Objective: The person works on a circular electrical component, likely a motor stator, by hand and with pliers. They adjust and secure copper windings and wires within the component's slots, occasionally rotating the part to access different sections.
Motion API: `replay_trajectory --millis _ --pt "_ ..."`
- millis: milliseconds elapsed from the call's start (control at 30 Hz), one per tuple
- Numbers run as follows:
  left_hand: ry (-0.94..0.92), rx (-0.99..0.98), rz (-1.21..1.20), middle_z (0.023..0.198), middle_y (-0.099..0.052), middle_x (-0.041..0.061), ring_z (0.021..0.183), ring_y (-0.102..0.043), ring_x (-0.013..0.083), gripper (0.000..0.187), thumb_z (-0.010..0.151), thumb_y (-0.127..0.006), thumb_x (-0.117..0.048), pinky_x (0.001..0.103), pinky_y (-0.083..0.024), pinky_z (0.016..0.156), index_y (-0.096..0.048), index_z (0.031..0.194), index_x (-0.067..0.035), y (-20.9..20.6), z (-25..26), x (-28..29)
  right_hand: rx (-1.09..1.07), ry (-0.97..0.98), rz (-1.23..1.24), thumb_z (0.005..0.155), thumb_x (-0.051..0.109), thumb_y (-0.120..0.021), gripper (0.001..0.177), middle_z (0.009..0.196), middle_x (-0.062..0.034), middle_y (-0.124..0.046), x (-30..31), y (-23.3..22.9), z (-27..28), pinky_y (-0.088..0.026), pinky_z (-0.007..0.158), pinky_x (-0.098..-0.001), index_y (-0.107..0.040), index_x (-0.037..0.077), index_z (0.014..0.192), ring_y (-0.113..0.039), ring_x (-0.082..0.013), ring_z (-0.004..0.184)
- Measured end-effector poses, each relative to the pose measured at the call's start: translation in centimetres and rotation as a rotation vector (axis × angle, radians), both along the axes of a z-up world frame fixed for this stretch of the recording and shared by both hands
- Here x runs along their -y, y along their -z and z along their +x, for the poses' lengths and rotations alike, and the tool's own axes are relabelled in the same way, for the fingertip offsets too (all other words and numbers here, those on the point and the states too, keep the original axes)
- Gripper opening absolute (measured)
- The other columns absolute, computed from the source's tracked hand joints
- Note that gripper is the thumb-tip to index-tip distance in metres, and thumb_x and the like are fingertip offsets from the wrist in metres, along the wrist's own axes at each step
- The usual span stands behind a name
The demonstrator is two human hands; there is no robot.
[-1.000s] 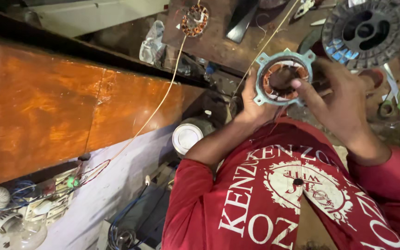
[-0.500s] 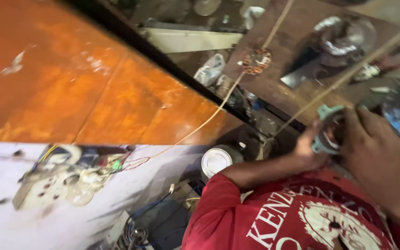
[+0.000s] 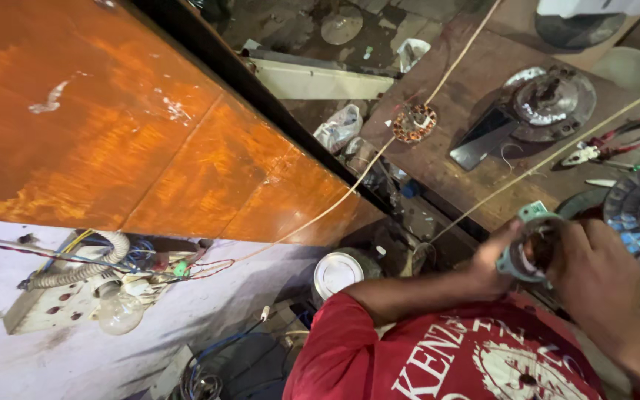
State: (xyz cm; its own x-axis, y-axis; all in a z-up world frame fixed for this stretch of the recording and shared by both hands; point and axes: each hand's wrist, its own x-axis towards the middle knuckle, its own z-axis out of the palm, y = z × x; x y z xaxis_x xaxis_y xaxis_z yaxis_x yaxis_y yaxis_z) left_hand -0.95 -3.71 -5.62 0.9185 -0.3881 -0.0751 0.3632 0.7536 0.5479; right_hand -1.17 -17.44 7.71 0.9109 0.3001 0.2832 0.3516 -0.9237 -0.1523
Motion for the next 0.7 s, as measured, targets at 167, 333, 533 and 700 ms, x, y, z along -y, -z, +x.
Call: replay_trajectory --millis 167,333,533,700 --pt "0.157 -0.237 -0.133 0.116 -0.064 0.009 0.111 -0.063 0.0212 0.045 0.115 -0.044 -0.046 0.042 -0.052 0.095 -0.055 0.136 -0.008 -1.5 2.4 -1.0 0.002 -0.504 0.028 0.070 0.022 -0.070 0.057 0.125 -0.0162 -0.063 0.9 -2.7 2.6 -0.053 0.096 -0.0440 -0.065 0.006 0.124 -0.062 -0.0330 0.113" --pt "0.215 -0.362 0.013 0.107 -0.066 0.007 0.097 -0.064 0.0207 0.044 0.106 -0.049 -0.044 0.047 -0.056 0.081 -0.057 0.136 -0.013 -2.2 0.8 -1.4 0.066 -0.657 -0.281 0.071 0.040 -0.069 0.061 0.125 -0.0124 -0.064 2.7 -1.6 1.7 -0.056 0.098 -0.0430 -0.067 0.008 0.123 -0.063 -0.0280 0.113" --pt "0.334 -0.318 -0.049 0.112 -0.068 0.010 0.101 -0.066 0.0196 0.061 0.106 -0.049 -0.058 0.037 -0.055 0.087 -0.057 0.139 -0.007 -5.1 0.0 -2.1 0.094 -0.677 -0.228 0.080 0.016 -0.076 0.043 0.109 -0.0056 -0.062 2.8 -3.4 0.4 -0.056 0.077 -0.0325 -0.077 0.004 0.121 -0.060 -0.0180 0.093" --pt "0.335 -0.275 0.070 0.100 -0.059 0.007 0.085 -0.056 0.0150 0.061 0.113 -0.053 -0.060 0.030 -0.045 0.072 -0.062 0.132 -0.003 -7.1 0.6 -1.8 0.111 -0.662 -0.222 0.080 0.016 -0.074 0.036 0.110 -0.0052 -0.063 0.6 -6.3 0.6 -0.053 0.077 -0.0308 -0.076 0.007 0.114 -0.061 -0.0186 0.095"
